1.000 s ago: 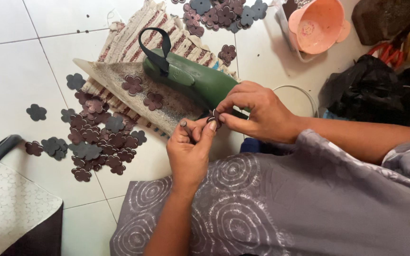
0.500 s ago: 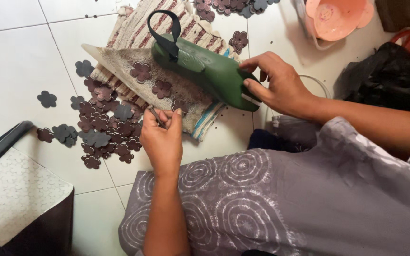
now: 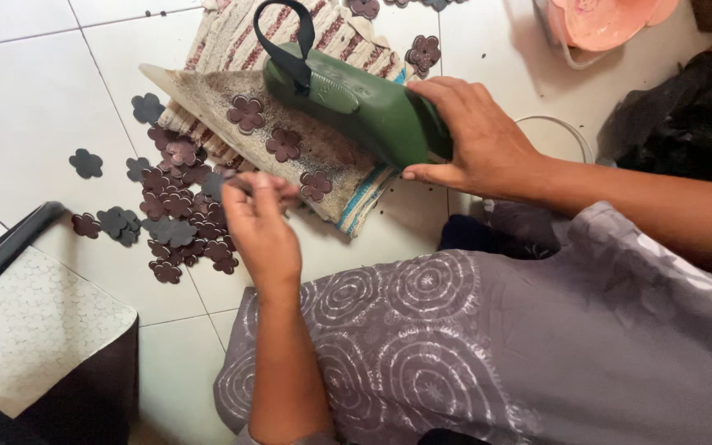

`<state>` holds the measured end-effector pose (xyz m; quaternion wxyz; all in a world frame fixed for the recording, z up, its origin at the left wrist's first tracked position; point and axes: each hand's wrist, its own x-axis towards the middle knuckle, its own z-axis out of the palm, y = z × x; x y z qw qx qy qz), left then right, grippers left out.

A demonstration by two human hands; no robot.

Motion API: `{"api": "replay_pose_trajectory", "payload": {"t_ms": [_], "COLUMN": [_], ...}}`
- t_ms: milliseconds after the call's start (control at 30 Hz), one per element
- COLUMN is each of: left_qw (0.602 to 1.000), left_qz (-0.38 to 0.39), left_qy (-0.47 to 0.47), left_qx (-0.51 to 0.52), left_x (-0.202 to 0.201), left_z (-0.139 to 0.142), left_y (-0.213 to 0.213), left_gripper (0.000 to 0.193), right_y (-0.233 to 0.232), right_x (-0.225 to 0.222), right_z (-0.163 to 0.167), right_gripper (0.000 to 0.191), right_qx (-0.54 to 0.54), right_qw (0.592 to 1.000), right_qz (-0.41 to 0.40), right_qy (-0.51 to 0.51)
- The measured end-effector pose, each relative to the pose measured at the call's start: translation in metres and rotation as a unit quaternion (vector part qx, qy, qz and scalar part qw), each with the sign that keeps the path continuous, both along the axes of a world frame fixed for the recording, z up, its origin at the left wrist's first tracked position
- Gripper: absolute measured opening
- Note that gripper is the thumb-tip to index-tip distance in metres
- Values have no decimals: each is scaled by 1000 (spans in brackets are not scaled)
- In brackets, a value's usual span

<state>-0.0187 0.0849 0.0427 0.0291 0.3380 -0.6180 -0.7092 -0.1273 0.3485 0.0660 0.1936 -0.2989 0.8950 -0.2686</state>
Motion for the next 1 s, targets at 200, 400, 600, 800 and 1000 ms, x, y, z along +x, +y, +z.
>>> {"api": "replay_pose_trajectory", "payload": {"t_ms": [200, 400, 600, 800, 1000], "left_qw": [986, 995, 987, 989, 989], "left_qz": [49, 5, 34, 31, 10], "left_qy": [145, 92, 151, 148, 137], "left_qx": [69, -35, 50, -7, -55], "left_x": [7, 21, 23, 26, 24], "left_z": [-23, -39, -52, -52, -47], "left_y": [11, 17, 19, 17, 19], "left_gripper": [13, 19, 16, 16, 15], "right_y": [-2, 0, -1, 0, 0], "right_x": [3, 4, 3, 3, 4], "right_z": [-9, -12, -11, -9, -9], "right_gripper": [98, 97, 98, 99, 99], "right_qx": [27, 22, 37, 38, 35], "right_qw": [998, 999, 997, 997, 997], "right_qz": [0, -3, -9, -9, -10], "right_qy": [-56, -50, -70, -66, -66]}}
